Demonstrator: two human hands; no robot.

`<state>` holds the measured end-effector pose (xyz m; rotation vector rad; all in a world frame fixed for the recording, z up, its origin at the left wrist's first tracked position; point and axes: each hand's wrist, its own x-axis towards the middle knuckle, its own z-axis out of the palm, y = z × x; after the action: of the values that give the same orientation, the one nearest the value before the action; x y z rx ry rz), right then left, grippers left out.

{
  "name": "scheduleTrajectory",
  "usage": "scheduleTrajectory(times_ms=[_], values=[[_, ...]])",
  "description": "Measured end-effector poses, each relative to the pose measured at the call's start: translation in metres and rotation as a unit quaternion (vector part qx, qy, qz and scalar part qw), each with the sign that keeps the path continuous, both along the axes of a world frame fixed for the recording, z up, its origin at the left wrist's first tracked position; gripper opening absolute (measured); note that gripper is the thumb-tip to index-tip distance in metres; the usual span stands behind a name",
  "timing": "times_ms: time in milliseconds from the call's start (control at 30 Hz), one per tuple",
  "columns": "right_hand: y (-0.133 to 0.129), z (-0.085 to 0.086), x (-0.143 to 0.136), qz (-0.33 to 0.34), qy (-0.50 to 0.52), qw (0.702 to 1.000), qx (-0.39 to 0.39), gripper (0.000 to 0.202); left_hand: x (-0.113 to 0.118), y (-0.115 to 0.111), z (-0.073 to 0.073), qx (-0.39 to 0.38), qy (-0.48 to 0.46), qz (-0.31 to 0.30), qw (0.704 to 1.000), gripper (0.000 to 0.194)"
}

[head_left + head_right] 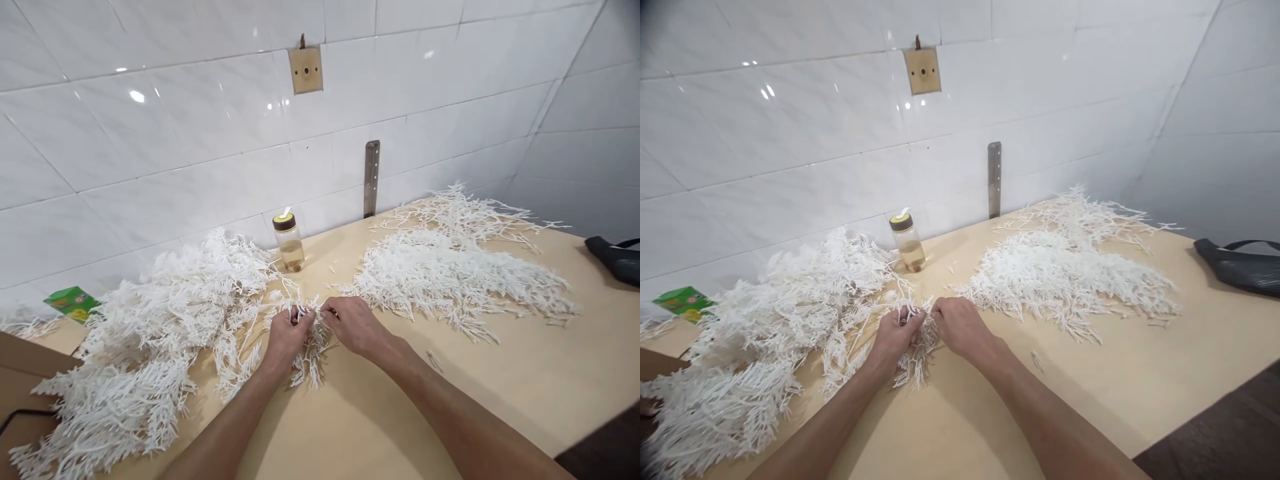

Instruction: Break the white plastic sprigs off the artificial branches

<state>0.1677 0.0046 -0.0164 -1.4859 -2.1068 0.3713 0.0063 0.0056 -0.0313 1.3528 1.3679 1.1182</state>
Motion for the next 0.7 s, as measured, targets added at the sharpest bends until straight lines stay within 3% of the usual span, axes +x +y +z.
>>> scheduleTrajectory(times_ms=[200,567,700], values=[[-0.0015,-0.0027,0.0021,0.018,-0.053,0.998,0.022,0.025,-0.0048,0.0018,-0.0059,0.021,0.107,-0.005,0.994,0.039],[-0.0014,0.004,0.0052,0.011,0.041,0.997,-0.061,0.029,-0.0026,-0.0001,-0.0011,0.023,0.086,-0.043,0.995,0.037],[-0.0031,0.0038,0.0062,0.039,0.038,0.998,-0.035,0.024,-0.0023,-0.0007,-0.0013,0.031,0.106,-0.029,0.993,0.032]])
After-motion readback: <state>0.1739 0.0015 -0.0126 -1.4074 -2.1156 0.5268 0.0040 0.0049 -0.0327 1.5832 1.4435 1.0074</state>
